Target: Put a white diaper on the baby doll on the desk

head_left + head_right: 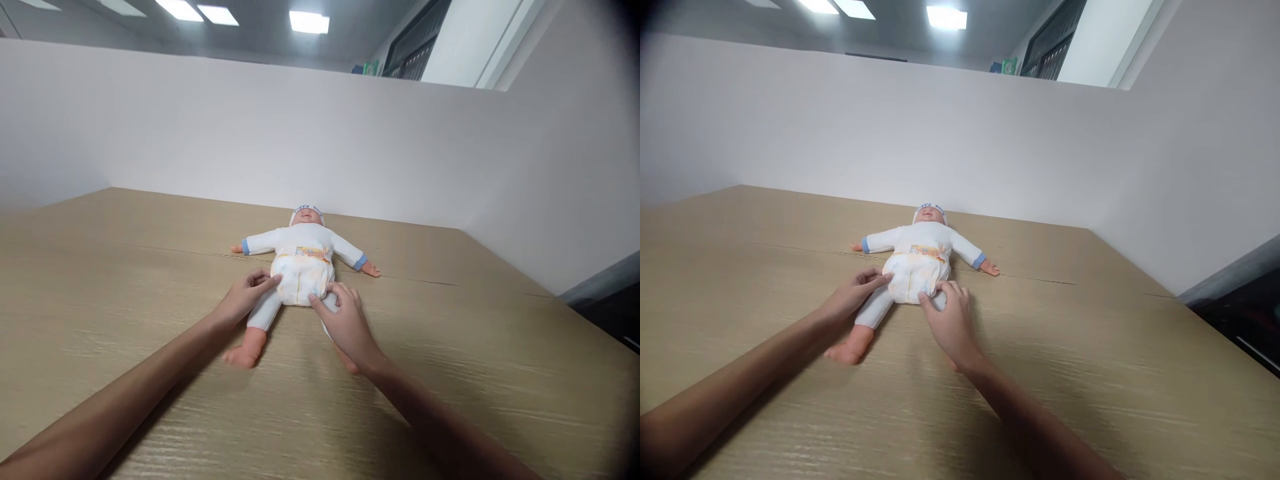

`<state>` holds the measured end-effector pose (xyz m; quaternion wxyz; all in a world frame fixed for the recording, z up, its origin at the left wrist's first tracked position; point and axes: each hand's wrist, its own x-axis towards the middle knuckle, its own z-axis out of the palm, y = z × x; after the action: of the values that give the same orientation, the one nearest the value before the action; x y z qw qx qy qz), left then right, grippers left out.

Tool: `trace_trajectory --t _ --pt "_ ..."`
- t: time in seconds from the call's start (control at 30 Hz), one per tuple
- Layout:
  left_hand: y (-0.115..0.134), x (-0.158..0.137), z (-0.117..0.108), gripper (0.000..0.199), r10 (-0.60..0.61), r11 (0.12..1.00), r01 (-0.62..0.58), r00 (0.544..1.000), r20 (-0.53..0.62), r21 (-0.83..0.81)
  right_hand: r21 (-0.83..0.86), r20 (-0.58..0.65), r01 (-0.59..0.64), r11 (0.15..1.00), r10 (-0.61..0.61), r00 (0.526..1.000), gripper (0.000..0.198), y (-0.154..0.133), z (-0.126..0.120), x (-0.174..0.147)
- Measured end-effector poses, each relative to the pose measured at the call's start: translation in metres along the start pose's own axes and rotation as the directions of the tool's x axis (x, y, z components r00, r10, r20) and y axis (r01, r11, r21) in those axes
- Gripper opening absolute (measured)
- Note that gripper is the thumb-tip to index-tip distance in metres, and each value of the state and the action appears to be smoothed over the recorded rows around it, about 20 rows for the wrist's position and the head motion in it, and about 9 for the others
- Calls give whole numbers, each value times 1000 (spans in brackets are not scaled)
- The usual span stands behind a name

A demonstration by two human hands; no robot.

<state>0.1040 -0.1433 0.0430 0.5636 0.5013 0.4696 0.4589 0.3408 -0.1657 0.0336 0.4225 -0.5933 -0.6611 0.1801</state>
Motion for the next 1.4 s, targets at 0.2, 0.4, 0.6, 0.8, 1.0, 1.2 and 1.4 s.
trace_trajectory --t 0.2,0.4,0.6,0.8,1.0,1.2,1.4 --pt "-12 8 -11 44 183 954 -154 979 -90 258 5 48 26 1000 -27 998 20 5 -12 8" --pt "-22 17 -22 44 214 935 -191 976 -48 298 211 367 -90 973 7 930 46 34 -52 27" --pt "-29 50 -47 39 483 756 -299 855 -189 583 -166 -114 187 968 -208 972 37 93 -71 58" --pt "-24 104 -72 39 692 374 -254 717 -86 892 -423 -170 245 873 -342 924 54 115 -58 99" --pt "-27 137 -73 61 535 335 -154 843 -54 929 -428 -55 229 874 -278 959 65 124 -40 130" --pt "-24 136 -70 68 514 222 -47 855 -76 974 -376 -43 240 895 -276 960 58 123 -38 134" --pt "1 101 -13 52 352 310 25 926 -139 950 -303 -51 158 940 -181 982 42 87 -16 109"
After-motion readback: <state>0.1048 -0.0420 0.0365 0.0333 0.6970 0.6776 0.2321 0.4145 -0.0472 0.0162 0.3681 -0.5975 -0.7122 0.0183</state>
